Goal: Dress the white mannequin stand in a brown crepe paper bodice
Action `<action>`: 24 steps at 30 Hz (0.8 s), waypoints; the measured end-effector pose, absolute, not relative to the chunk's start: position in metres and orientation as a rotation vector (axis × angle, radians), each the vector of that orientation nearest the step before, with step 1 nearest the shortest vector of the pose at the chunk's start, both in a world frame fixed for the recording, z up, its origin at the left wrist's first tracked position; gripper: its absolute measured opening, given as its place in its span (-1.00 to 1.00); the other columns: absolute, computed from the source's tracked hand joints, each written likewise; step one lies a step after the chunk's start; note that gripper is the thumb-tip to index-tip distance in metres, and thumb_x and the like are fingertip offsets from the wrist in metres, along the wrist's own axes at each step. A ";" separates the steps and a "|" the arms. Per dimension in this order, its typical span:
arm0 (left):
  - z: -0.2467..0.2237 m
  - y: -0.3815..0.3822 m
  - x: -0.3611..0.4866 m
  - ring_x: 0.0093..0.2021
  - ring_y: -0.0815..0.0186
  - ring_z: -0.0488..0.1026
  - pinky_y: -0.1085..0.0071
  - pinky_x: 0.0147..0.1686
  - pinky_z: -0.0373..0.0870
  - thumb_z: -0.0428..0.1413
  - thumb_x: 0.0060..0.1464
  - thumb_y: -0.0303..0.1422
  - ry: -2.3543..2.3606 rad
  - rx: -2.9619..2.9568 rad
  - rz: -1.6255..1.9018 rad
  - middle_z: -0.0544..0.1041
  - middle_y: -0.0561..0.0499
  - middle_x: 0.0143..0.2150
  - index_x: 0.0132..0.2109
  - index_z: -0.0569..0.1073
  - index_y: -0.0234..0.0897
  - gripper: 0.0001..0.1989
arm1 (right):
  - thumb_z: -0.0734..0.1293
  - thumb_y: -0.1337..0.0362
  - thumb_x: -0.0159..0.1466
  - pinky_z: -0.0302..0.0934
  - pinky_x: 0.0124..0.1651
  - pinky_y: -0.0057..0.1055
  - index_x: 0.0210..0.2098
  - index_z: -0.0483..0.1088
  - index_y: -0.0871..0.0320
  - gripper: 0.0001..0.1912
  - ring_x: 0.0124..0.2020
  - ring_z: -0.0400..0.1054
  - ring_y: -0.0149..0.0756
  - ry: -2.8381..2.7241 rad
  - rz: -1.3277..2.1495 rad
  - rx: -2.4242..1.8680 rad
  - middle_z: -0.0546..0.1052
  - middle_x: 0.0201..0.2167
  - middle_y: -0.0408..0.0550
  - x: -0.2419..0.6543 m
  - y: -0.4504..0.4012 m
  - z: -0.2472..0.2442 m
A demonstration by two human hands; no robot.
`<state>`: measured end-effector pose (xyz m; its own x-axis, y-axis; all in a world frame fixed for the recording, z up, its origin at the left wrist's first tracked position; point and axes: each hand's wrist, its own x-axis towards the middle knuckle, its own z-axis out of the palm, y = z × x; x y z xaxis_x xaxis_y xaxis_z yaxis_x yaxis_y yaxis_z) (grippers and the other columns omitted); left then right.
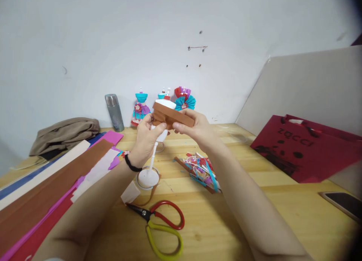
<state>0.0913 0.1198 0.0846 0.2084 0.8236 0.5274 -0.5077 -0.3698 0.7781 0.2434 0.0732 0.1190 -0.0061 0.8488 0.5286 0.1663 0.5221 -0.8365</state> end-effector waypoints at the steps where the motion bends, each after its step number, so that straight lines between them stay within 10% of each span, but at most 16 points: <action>1: 0.084 0.121 0.091 -0.33 0.36 0.51 0.42 -0.30 0.49 0.36 -0.11 -0.30 0.341 1.350 1.494 0.56 0.01 -0.21 -0.16 0.45 -0.29 -0.63 | 0.51 0.16 -0.03 0.30 -0.29 -0.35 -0.28 0.40 0.17 -0.62 -0.35 0.42 -0.30 -1.559 0.672 -0.924 0.53 -0.34 -0.09 0.244 0.070 0.121; 6: 0.091 0.116 0.087 -0.22 0.33 0.50 0.41 -0.16 0.44 0.29 -0.10 -0.42 0.428 1.592 1.702 0.57 0.02 -0.25 -0.22 0.44 -0.29 -0.74 | 0.53 0.20 -0.02 0.34 -0.13 -0.28 -0.09 0.43 0.11 -0.50 -0.11 0.45 -0.17 -1.726 0.644 -0.929 0.57 -0.09 -0.01 0.250 0.059 0.130; 13: 0.096 0.103 0.087 -0.26 0.33 0.50 0.41 -0.23 0.45 0.29 -0.10 -0.41 0.443 1.695 1.638 0.57 0.02 -0.27 -0.22 0.43 -0.28 -0.74 | 0.41 0.20 0.11 0.29 -0.23 -0.29 -0.49 0.43 0.14 -0.84 -0.37 0.41 -0.30 -1.538 0.351 -0.880 0.52 -0.48 -0.12 0.249 0.056 0.132; 24: 0.091 0.111 0.085 -0.38 0.38 0.52 0.48 -0.39 0.49 0.41 -0.16 -0.30 0.208 1.364 1.309 0.59 0.00 -0.19 -0.08 0.44 -0.26 -0.51 | 0.41 0.16 0.06 0.11 -0.37 -0.38 -0.46 0.42 0.16 -0.81 -0.45 0.25 -0.37 -1.608 0.424 -0.920 0.41 -0.52 -0.17 0.253 0.057 0.133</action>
<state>0.0854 0.1108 0.0912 0.3564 0.7548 0.5507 -0.5466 -0.3096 0.7781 0.2533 0.0575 0.1332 -0.0132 0.7536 0.6572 0.3310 0.6235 -0.7083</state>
